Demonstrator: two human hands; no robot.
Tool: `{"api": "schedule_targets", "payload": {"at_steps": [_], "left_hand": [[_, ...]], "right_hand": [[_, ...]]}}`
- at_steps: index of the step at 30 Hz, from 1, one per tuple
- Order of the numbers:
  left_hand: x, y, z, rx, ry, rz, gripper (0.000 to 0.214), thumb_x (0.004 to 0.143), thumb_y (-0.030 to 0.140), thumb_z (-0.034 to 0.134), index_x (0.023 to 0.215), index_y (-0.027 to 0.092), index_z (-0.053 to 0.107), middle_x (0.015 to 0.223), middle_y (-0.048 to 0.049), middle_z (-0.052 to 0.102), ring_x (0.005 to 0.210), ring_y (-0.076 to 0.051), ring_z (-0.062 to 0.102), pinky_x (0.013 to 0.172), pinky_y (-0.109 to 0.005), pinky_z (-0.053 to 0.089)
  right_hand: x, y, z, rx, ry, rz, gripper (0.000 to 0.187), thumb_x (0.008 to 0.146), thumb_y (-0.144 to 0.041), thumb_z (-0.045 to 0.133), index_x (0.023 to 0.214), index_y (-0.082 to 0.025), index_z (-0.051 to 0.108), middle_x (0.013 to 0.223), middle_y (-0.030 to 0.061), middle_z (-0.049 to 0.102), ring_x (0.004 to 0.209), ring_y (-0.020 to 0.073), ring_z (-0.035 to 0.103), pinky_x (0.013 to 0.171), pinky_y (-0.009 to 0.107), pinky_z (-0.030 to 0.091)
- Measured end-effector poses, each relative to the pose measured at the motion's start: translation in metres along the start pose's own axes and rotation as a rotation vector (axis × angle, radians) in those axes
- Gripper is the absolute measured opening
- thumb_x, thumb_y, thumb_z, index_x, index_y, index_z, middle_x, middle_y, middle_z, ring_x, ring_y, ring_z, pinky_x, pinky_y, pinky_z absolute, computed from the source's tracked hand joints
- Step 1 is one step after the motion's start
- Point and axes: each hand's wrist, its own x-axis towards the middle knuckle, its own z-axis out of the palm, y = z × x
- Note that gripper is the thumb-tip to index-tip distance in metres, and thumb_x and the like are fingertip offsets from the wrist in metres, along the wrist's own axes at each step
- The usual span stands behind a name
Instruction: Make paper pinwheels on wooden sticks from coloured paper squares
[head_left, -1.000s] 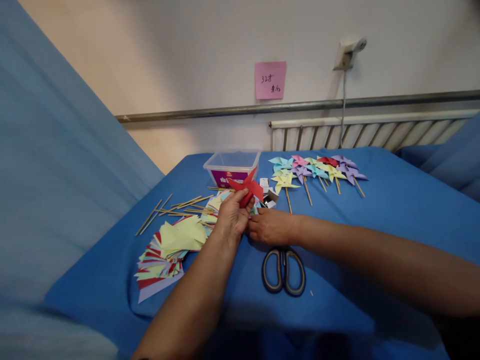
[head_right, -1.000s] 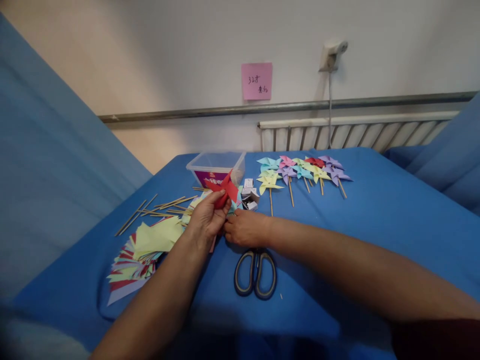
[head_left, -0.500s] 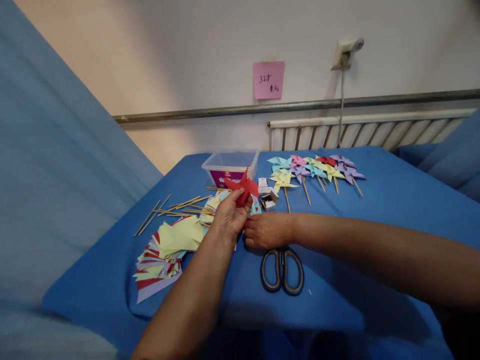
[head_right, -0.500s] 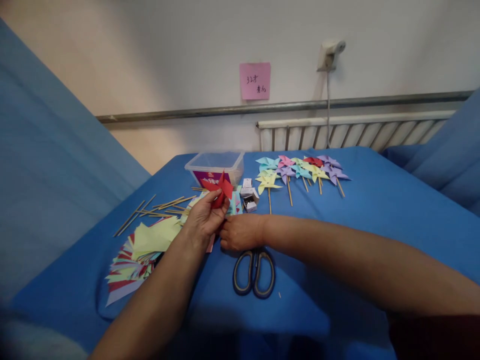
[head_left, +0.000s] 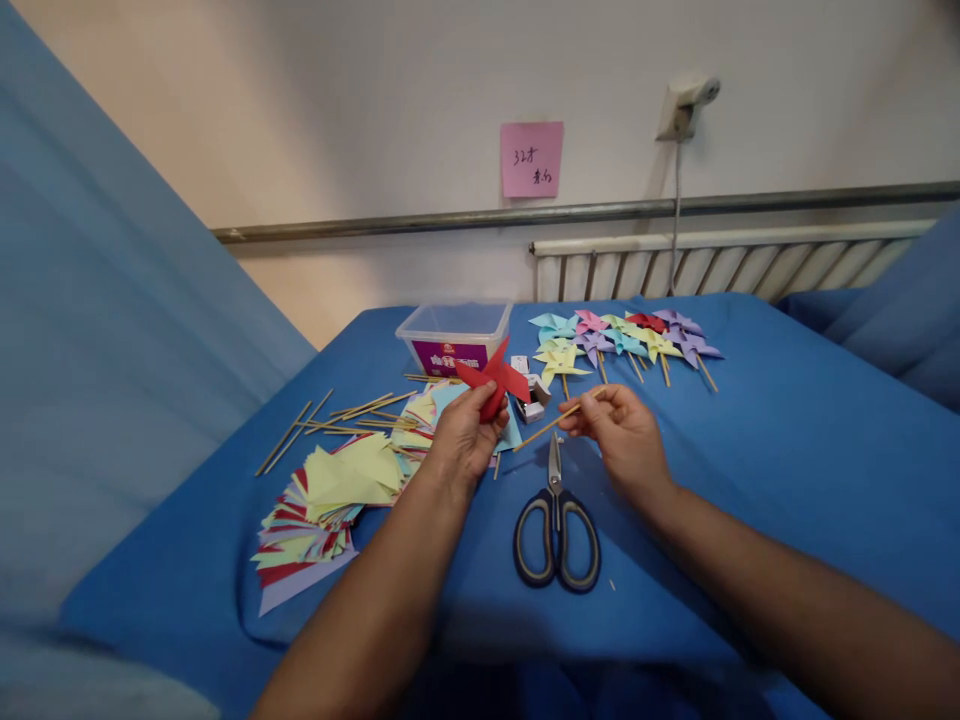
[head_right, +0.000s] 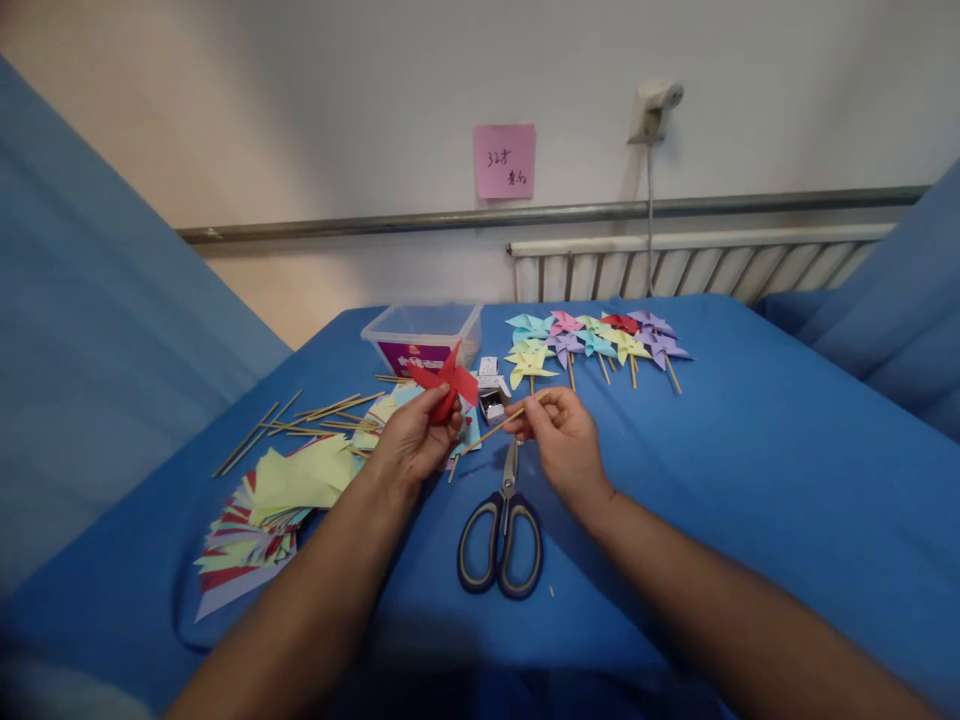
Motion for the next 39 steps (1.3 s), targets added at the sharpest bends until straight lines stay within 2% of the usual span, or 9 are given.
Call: {"api": "schedule_targets", "payload": {"at_steps": [2, 4, 11, 18, 23, 28, 32, 39], "left_hand": [[0.000, -0.011, 0.001, 0.039, 0.022, 0.047, 0.008, 0.072, 0.013, 0.072, 0.075, 0.014, 0.064, 0.065, -0.0006, 0.065, 0.054, -0.009, 0.058, 0.053, -0.019, 0.046], [-0.002, -0.022, 0.004, 0.052, 0.030, 0.056, 0.009, 0.071, 0.014, 0.072, 0.073, 0.014, 0.063, 0.065, -0.0006, 0.065, 0.054, -0.009, 0.057, 0.053, -0.019, 0.045], [-0.014, -0.039, 0.013, 0.118, 0.008, 0.085, 0.015, 0.067, 0.019, 0.074, 0.065, 0.017, 0.060, 0.060, 0.0014, 0.063, 0.054, -0.010, 0.056, 0.054, -0.021, 0.045], [-0.018, -0.047, 0.013, 0.127, -0.037, 0.089, 0.017, 0.063, 0.024, 0.077, 0.070, 0.014, 0.064, 0.063, -0.0018, 0.066, 0.054, -0.012, 0.057, 0.054, -0.023, 0.046], [-0.014, -0.048, 0.010, 0.149, -0.015, 0.081, 0.022, 0.063, 0.027, 0.078, 0.075, 0.014, 0.065, 0.065, -0.0021, 0.065, 0.054, -0.011, 0.057, 0.053, -0.022, 0.044], [-0.016, -0.045, 0.010, 0.207, 0.004, 0.141, 0.025, 0.060, 0.029, 0.080, 0.074, 0.014, 0.066, 0.064, -0.0008, 0.064, 0.054, -0.010, 0.055, 0.052, -0.022, 0.043], [-0.016, -0.044, 0.011, 0.281, 0.006, 0.208, 0.026, 0.062, 0.032, 0.079, 0.075, 0.014, 0.068, 0.064, -0.0005, 0.064, 0.054, -0.010, 0.054, 0.053, -0.022, 0.041], [-0.017, -0.043, 0.011, 0.421, 0.007, 0.339, 0.016, 0.067, 0.028, 0.074, 0.073, 0.014, 0.069, 0.067, -0.0009, 0.067, 0.057, -0.011, 0.053, 0.056, -0.022, 0.038]], "right_hand": [[0.005, -0.002, -0.002, 0.140, 0.065, 0.111, 0.032, 0.078, -0.045, 0.073, 0.080, -0.020, 0.054, 0.079, 0.0022, 0.073, 0.062, 0.0133, 0.068, 0.058, 0.025, 0.053], [0.009, -0.003, -0.002, 0.216, 0.086, 0.164, 0.036, 0.071, -0.045, 0.078, 0.078, -0.019, 0.054, 0.078, 0.0020, 0.073, 0.061, 0.0124, 0.068, 0.056, 0.023, 0.052], [0.005, -0.001, 0.004, 0.287, 0.059, 0.217, 0.037, 0.068, -0.043, 0.082, 0.076, -0.018, 0.056, 0.075, 0.0013, 0.073, 0.060, 0.0107, 0.067, 0.056, 0.021, 0.052], [0.003, 0.003, 0.006, 0.284, 0.025, 0.244, 0.037, 0.067, -0.041, 0.083, 0.076, -0.018, 0.056, 0.067, -0.0003, 0.071, 0.056, 0.0111, 0.065, 0.052, 0.021, 0.051], [0.004, 0.002, 0.003, 0.267, 0.039, 0.235, 0.038, 0.065, -0.040, 0.084, 0.076, -0.019, 0.054, 0.064, -0.0016, 0.069, 0.051, 0.0107, 0.064, 0.045, 0.019, 0.048], [0.002, 0.004, 0.001, 0.227, -0.004, 0.233, 0.035, 0.066, -0.041, 0.082, 0.078, -0.019, 0.057, 0.058, -0.0033, 0.066, 0.045, 0.0098, 0.059, 0.039, 0.018, 0.044], [-0.002, 0.005, 0.000, 0.178, -0.077, 0.269, 0.034, 0.070, -0.044, 0.079, 0.080, -0.018, 0.061, 0.062, -0.0016, 0.068, 0.041, 0.0079, 0.055, 0.036, 0.017, 0.040], [-0.007, 0.005, 0.003, 0.122, -0.176, 0.310, 0.034, 0.071, -0.046, 0.077, 0.083, -0.017, 0.063, 0.062, -0.0016, 0.068, 0.036, 0.0063, 0.050, 0.033, 0.017, 0.033]]}}
